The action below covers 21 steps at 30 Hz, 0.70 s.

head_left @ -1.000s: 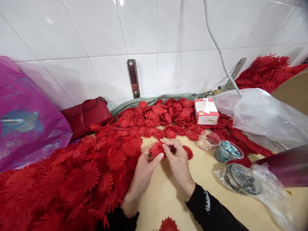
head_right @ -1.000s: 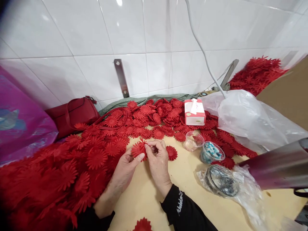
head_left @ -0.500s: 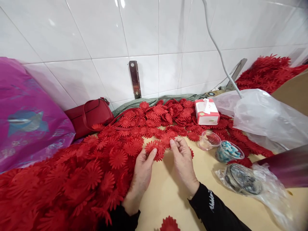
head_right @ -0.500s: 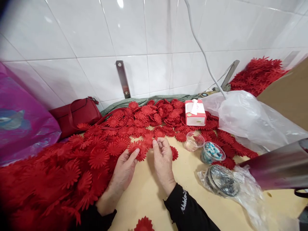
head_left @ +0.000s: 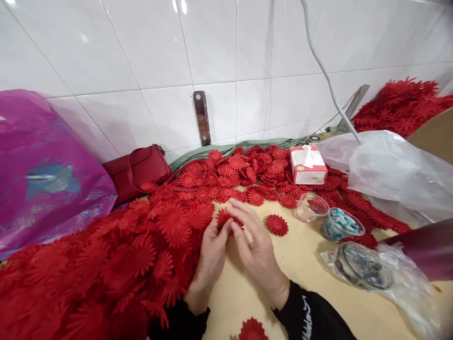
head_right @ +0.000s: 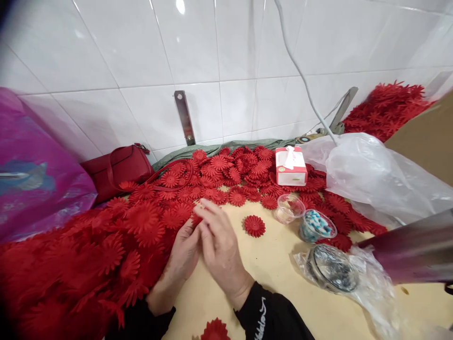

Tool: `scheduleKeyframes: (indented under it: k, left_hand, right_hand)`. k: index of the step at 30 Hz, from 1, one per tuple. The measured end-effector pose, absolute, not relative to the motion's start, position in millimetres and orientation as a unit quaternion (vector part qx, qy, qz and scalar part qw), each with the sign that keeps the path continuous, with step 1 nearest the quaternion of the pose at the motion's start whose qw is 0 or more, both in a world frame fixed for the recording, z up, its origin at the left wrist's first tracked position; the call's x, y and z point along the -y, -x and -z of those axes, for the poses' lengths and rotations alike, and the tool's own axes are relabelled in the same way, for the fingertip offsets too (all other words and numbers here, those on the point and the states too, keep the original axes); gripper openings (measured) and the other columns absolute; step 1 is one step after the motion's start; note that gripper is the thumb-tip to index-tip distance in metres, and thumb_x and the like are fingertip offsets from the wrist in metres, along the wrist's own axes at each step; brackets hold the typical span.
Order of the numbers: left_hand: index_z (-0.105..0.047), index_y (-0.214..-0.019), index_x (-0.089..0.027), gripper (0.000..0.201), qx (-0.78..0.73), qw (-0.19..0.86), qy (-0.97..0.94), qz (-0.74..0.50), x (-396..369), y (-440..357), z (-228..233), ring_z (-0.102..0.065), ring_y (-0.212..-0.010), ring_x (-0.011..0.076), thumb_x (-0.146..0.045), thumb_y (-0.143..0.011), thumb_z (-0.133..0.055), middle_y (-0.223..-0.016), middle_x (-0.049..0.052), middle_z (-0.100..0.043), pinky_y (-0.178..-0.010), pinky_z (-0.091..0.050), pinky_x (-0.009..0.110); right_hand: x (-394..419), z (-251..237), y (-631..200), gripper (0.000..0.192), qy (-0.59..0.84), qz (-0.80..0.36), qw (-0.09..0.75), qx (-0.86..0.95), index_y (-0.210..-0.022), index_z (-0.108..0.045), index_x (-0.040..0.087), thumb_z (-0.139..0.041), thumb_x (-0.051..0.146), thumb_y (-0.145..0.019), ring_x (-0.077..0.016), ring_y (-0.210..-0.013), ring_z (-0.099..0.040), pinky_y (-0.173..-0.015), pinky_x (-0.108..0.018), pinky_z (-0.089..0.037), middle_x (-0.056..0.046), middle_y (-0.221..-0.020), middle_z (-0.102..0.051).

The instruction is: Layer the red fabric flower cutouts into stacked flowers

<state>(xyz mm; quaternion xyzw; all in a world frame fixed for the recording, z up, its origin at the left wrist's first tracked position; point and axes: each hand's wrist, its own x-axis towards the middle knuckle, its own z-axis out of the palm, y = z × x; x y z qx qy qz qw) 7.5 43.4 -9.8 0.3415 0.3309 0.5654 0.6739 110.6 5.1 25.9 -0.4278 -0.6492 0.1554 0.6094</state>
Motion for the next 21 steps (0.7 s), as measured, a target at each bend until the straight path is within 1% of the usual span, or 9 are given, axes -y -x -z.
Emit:
scheduleKeyframes:
  k: [2, 5, 7, 8, 10, 13, 17, 19, 21]
  left_hand:
    - [-0.08, -0.105, -0.019, 0.038, -0.33, 0.666, -0.349, -0.571, -44, -9, 8, -0.073, -0.108, 0.0212, -0.038, -0.074, -0.091, -0.109, 0.006, -0.081, -0.108, -0.052, 0.037]
    - [-0.082, -0.103, -0.02, 0.037, -0.334, 0.66, -0.368, -0.564, -45, -10, 7, -0.073, -0.106, 0.0209, -0.038, -0.073, -0.092, -0.108, 0.006, -0.082, -0.106, -0.054, 0.037]
    - [-0.082, -0.102, -0.019, 0.037, -0.338, 0.658, -0.375, -0.559, -45, -10, 7, -0.073, -0.104, 0.021, -0.039, -0.072, -0.092, -0.107, 0.006, -0.082, -0.104, -0.055, 0.036]
    - [-0.082, -0.102, -0.019, 0.037, -0.337, 0.658, -0.375, -0.56, -46, -10, 7, -0.073, -0.103, 0.0209, -0.039, -0.072, -0.092, -0.107, 0.006, -0.082, -0.104, -0.055, 0.036]
    - [-0.081, -0.102, -0.019, 0.037, -0.335, 0.662, -0.369, -0.559, -45, -10, 8, -0.074, -0.103, 0.0209, -0.04, -0.074, -0.091, -0.107, 0.007, -0.082, -0.105, -0.055, 0.037]
    - [-0.08, -0.102, -0.018, 0.038, -0.335, 0.681, -0.336, -0.558, -45, -10, 9, -0.075, -0.102, 0.0215, -0.042, -0.074, -0.091, -0.105, 0.007, -0.082, -0.105, -0.055, 0.038]
    - [-0.079, -0.102, -0.018, 0.038, -0.34, 0.687, -0.313, -0.561, -45, -11, 12, -0.075, -0.101, 0.0209, -0.042, -0.075, -0.09, -0.103, 0.006, -0.082, -0.104, -0.056, 0.038]
    - [-0.079, -0.102, -0.018, 0.035, -0.334, 0.682, -0.333, -0.559, -45, -12, 13, -0.075, -0.103, 0.0214, -0.042, -0.079, -0.088, -0.102, 0.006, -0.082, -0.106, -0.054, 0.039]
    - [-0.079, -0.103, -0.018, 0.034, -0.326, 0.675, -0.361, -0.555, -45, -11, 12, -0.074, -0.104, 0.022, -0.043, -0.081, -0.086, -0.104, 0.007, -0.081, -0.106, -0.054, 0.039]
  right_hand:
    - [-12, -17, -117, 0.034, 0.496, -0.15, 0.633, 0.575, -0.137, -0.062, 0.029, -0.054, 0.024, -0.103, -0.0226, -0.138, -0.057, -0.119, -0.046, -0.046, -0.009, -0.144, -0.063]
    - [-22, -3, -124, 0.041, 0.545, -0.246, 0.631, 0.493, -0.136, -0.059, 0.025, -0.064, 0.038, -0.098, -0.0264, -0.133, -0.059, -0.114, -0.05, -0.048, -0.012, -0.142, -0.063]
    - [-26, 1, -125, 0.042, 0.539, -0.312, 0.632, 0.461, -0.132, -0.061, 0.024, -0.068, 0.041, -0.094, -0.0255, -0.123, -0.063, -0.109, -0.047, -0.051, -0.01, -0.134, -0.066]
    - [-27, 2, -125, 0.041, 0.533, -0.326, 0.639, 0.449, -0.129, -0.062, 0.024, -0.07, 0.041, -0.092, -0.0241, -0.117, -0.064, -0.106, -0.045, -0.052, -0.009, -0.128, -0.068]
    - [-28, 1, -126, 0.035, 0.525, -0.325, 0.662, 0.424, -0.12, -0.064, 0.023, -0.072, 0.039, -0.09, -0.021, -0.105, -0.064, -0.098, -0.039, -0.053, -0.006, -0.114, -0.068]
    - [-28, -5, -130, 0.029, 0.523, -0.3, 0.698, 0.386, -0.114, -0.064, 0.023, -0.07, 0.039, -0.091, -0.0175, -0.094, -0.061, -0.089, -0.034, -0.052, -0.004, -0.105, -0.065]
    - [-28, -17, -138, 0.037, 0.506, -0.295, 0.732, 0.348, -0.12, -0.062, 0.023, -0.072, 0.041, -0.089, -0.015, -0.085, -0.059, -0.081, -0.03, -0.051, -0.002, -0.102, -0.064]
    - [-27, -23, -139, 0.041, 0.483, -0.321, 0.732, 0.356, -0.123, -0.062, 0.023, -0.074, 0.041, -0.088, -0.015, -0.087, -0.06, -0.081, -0.029, -0.052, -0.002, -0.103, -0.065]
    - [-24, -27, -138, 0.042, 0.468, -0.351, 0.715, 0.383, -0.125, -0.063, 0.024, -0.074, 0.041, -0.089, -0.0153, -0.088, -0.061, -0.082, -0.029, -0.053, -0.002, -0.103, -0.067]
